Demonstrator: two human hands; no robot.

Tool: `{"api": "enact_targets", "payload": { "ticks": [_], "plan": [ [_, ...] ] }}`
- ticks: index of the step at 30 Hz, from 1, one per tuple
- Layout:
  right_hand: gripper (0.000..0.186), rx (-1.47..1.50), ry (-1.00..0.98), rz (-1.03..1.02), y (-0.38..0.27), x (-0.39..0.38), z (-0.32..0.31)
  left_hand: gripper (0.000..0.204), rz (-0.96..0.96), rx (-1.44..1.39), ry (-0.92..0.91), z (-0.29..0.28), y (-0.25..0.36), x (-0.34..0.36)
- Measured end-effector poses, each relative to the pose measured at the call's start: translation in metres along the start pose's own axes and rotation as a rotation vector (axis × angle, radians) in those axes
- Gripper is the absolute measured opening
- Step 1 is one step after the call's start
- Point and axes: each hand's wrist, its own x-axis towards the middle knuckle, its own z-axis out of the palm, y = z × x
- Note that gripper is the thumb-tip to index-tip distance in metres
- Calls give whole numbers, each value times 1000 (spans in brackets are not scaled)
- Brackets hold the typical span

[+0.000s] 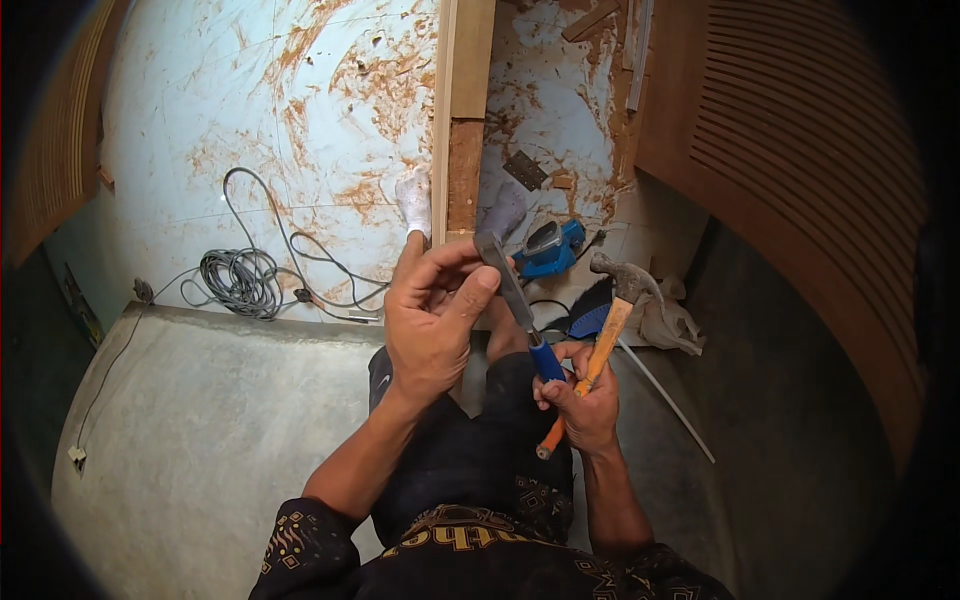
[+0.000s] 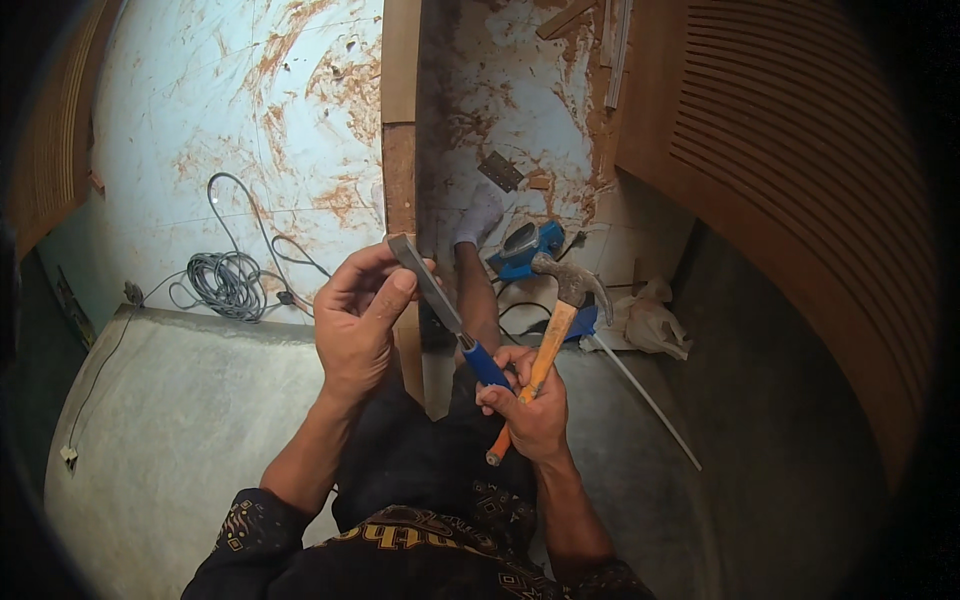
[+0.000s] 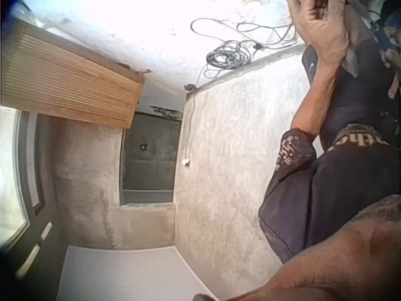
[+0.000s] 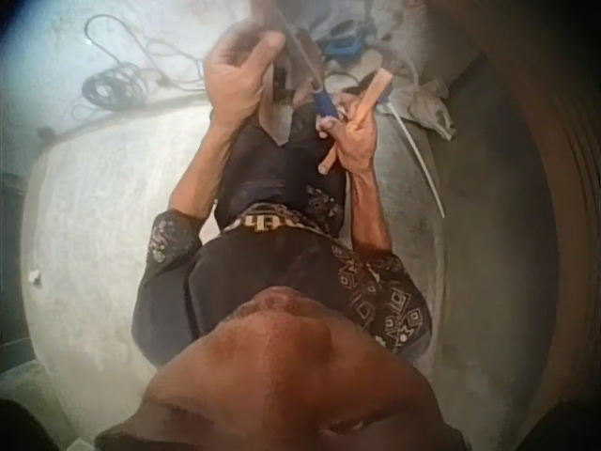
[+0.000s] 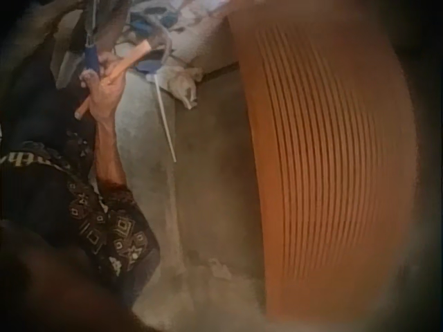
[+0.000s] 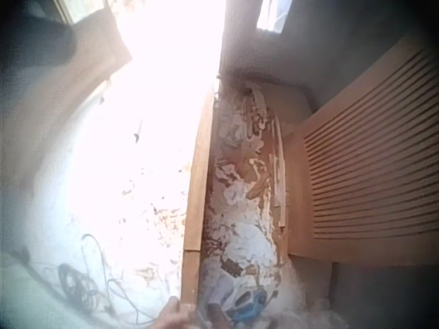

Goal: The person uses a chisel and a hammer to carve a rectangular recess into the edge of a wooden door frame, then checks the fit by placing a metal hinge into the slot.

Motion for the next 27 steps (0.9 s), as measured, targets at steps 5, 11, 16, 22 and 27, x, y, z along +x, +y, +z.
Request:
{"api": "enact_targets", "payload": {
  "ticks": [5,11,16,22,27],
  "plan": [
    [46,2,-11,11,1,6,-8,33,45,3,27,1,-2,0],
    [48,-32,-15,10,-7,11,-13,25,39,-7,80,2,10,4],
    [49,-47,-2,-12,-7,16,-16,20,-22,-52,71,8,21,-1],
    [50,-56,-7,-19,-8,20,-19,14,-38,113,19,2,30,0],
    [50,-65,-3,-4,-10,20,-22,19,-175,-44,78,10,45,2]
  ]
}}
